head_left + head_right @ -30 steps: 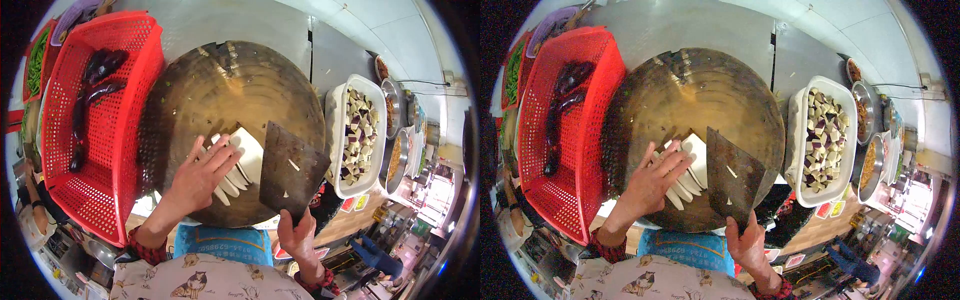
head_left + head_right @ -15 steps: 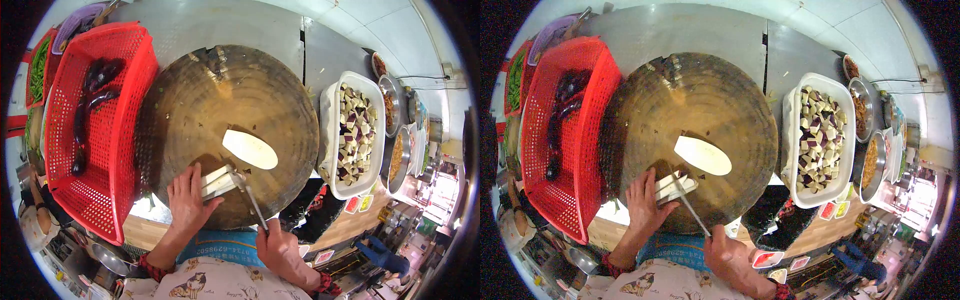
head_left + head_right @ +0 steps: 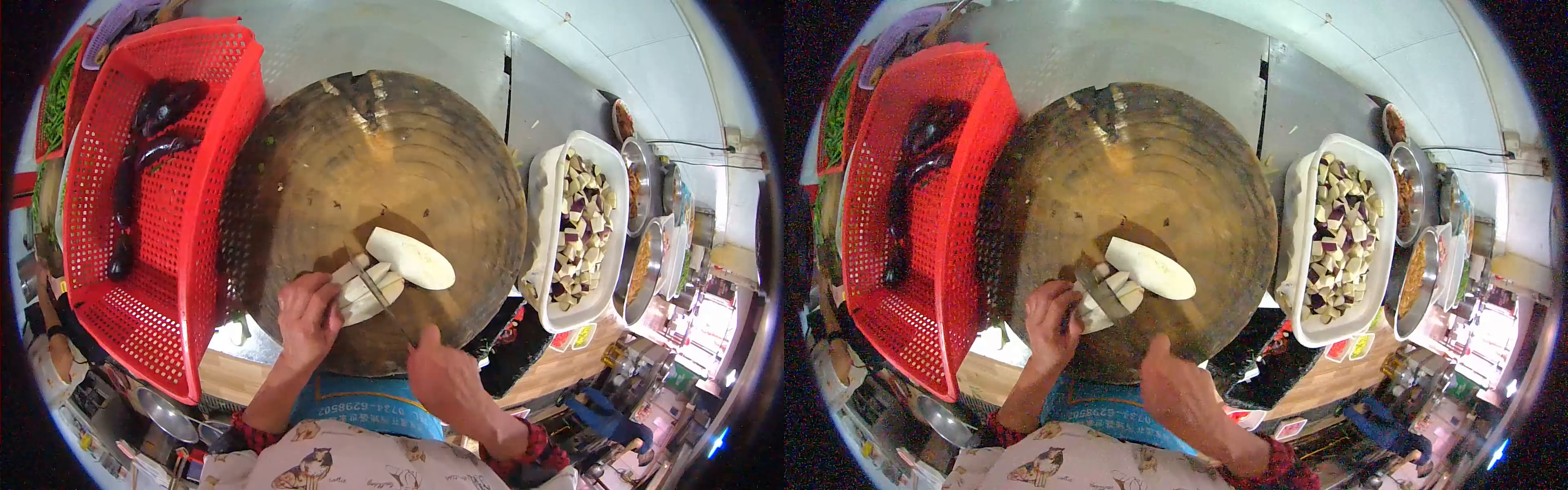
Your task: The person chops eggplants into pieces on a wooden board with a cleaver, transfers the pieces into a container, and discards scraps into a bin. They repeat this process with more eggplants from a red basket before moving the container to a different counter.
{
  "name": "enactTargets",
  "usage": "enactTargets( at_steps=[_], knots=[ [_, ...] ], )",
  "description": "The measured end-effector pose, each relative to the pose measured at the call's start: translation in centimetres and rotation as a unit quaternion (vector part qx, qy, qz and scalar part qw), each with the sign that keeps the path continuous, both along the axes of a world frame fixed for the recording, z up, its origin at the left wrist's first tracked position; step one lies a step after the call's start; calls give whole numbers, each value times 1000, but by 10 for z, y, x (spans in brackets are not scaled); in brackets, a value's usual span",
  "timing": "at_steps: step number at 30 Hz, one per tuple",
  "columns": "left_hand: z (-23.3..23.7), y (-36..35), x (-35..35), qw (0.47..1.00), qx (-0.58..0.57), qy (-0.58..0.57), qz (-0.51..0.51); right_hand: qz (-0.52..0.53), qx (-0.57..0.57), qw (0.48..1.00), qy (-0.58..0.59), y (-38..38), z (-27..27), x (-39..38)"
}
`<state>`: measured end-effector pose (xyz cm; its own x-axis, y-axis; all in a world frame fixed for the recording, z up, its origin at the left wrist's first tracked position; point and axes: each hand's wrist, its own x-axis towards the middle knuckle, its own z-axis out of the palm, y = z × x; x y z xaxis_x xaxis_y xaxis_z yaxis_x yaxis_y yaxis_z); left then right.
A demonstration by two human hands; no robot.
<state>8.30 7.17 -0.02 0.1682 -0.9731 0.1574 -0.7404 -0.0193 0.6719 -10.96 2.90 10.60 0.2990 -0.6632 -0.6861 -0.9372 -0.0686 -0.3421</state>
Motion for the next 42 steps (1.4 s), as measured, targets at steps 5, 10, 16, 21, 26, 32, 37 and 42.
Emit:
enactTargets(
  at_steps=[5, 10, 16, 21, 26, 32, 37, 42],
  knots=[
    [2, -1, -3, 1000, -7, -7, 17, -1, -65, 997, -44, -6, -12, 14],
    [-3, 5, -5, 998, -24, 27, 53, -35, -27, 999, 14, 11, 25, 12],
    [-3, 2, -2, 999, -21, 36, 31, -39, -12, 999, -25, 13, -12, 35],
    [-3, 3, -2, 999, -12, 41, 16, -45, -70, 996, -13, 6, -12, 33],
    [7, 10, 9, 998, -49, 5, 51, -65, -63, 995, -46, 24, 27, 31],
    [-3, 9, 11, 999, -11, 34, 12, -32, -41, 998, -20, 25, -16, 60],
    [-5, 10, 12, 997, -31, 71, 19, -59, -89, 993, -44, 24, -7, 47],
    [0, 23, 30, 997, -50, 40, 32, -46, -66, 996, -37, 43, 25, 52]
  ],
)
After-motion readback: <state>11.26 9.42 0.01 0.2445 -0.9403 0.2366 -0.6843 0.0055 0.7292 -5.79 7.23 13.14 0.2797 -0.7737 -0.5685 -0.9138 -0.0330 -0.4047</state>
